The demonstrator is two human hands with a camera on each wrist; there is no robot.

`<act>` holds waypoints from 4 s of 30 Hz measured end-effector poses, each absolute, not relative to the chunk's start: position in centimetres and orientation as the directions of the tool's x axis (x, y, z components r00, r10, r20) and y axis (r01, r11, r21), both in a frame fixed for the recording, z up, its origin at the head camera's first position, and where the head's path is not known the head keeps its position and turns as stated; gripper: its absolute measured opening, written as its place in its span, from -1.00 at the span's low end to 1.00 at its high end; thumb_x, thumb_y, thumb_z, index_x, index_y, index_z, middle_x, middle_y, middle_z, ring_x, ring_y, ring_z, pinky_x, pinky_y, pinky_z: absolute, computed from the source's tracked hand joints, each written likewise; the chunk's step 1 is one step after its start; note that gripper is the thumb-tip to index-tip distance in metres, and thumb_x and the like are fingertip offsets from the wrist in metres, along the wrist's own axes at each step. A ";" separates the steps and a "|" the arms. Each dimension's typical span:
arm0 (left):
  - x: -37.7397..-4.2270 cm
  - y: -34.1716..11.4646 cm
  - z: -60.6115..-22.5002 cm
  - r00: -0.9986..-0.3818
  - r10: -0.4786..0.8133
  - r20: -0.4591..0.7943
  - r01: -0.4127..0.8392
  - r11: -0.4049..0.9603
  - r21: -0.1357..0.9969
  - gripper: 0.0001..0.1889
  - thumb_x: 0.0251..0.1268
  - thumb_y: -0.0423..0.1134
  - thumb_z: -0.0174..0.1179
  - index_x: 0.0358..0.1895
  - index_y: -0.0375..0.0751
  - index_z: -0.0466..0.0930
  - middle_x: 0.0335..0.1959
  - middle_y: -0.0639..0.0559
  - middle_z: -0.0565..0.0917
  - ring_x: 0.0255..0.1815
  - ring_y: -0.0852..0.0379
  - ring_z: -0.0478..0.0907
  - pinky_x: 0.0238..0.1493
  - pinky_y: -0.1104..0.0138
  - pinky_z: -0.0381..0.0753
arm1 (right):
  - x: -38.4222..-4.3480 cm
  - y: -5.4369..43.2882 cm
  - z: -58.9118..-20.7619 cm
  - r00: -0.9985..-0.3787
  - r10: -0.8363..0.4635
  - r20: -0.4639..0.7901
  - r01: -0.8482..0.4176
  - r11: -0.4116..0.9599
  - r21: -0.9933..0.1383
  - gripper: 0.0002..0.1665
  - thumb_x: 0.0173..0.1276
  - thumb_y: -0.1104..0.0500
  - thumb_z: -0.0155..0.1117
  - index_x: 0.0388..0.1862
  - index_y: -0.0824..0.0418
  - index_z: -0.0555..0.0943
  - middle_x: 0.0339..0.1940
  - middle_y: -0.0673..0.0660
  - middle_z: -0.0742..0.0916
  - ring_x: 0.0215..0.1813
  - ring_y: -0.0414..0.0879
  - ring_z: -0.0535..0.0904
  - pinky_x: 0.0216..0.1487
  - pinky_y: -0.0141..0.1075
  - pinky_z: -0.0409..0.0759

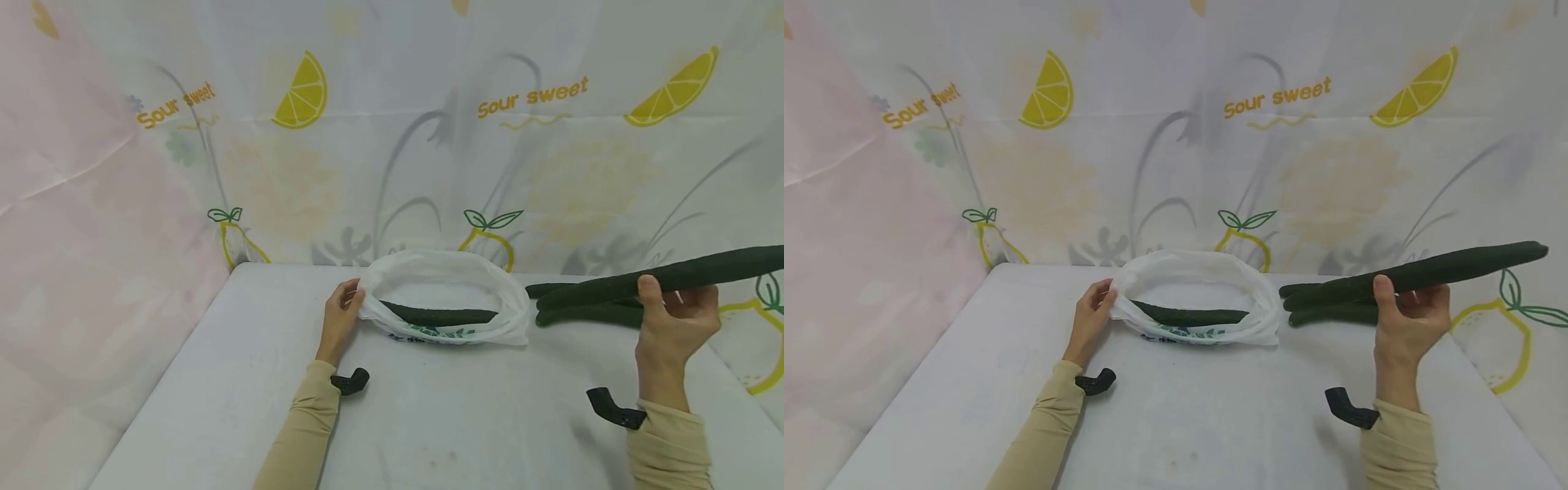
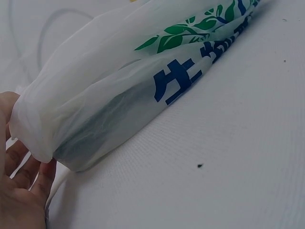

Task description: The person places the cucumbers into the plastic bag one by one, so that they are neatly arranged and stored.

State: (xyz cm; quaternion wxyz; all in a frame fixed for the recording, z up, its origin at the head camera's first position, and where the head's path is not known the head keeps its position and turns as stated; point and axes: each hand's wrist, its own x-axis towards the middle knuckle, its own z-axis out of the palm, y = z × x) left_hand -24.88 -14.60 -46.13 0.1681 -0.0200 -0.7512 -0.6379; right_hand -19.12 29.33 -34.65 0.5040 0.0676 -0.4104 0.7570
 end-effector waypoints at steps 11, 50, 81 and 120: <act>-23.7 -13.8 -44.1 -0.954 -0.143 0.265 0.238 0.181 0.954 -0.63 0.36 -0.23 0.12 0.16 -0.34 0.48 0.12 -0.29 0.55 0.15 -0.16 0.49 0.22 0.06 0.44 | -19.2 27.1 -35.6 -0.579 0.582 0.571 -0.786 -0.215 -0.579 -0.39 -0.12 0.69 0.28 0.00 0.44 0.51 -0.32 0.17 0.62 -0.39 -0.09 0.64 -0.35 -0.39 0.67; -23.2 -14.3 -43.2 -0.955 -0.148 0.259 0.230 0.186 0.955 -0.62 0.37 -0.29 0.10 0.18 -0.40 0.44 0.15 -0.33 0.52 0.18 -0.18 0.48 0.26 0.07 0.42 | -20.2 17.9 -35.6 -0.540 -0.007 0.842 -0.772 0.404 -0.491 -0.48 -0.24 0.64 0.45 -0.18 0.53 0.54 -0.22 -0.08 0.66 -0.12 -0.47 0.56 -0.05 -0.53 0.59; -23.8 -14.3 -43.7 -0.943 -0.155 0.295 0.272 0.153 0.950 -0.62 0.37 -0.27 0.10 0.19 -0.35 0.44 0.12 -0.29 0.53 0.12 -0.14 0.50 0.21 0.08 0.46 | -24.1 15.7 -38.2 -0.546 -0.342 0.765 -0.760 0.586 -0.280 -0.43 -0.03 0.29 0.52 0.03 0.18 0.59 -0.10 0.11 0.67 -0.13 -0.03 0.65 -0.17 -0.20 0.60; -23.1 -14.3 -43.1 -0.927 -0.202 0.317 0.302 0.102 0.948 -0.65 0.35 -0.32 0.11 0.15 -0.37 0.47 0.09 -0.26 0.56 0.02 0.02 0.52 -0.04 0.59 0.46 | -25.4 11.7 -40.0 -0.701 -0.457 0.547 -0.668 0.689 -0.281 -0.53 0.19 0.16 0.39 0.09 0.17 0.57 -0.05 0.10 0.67 -0.01 0.01 0.61 -0.09 -0.12 0.63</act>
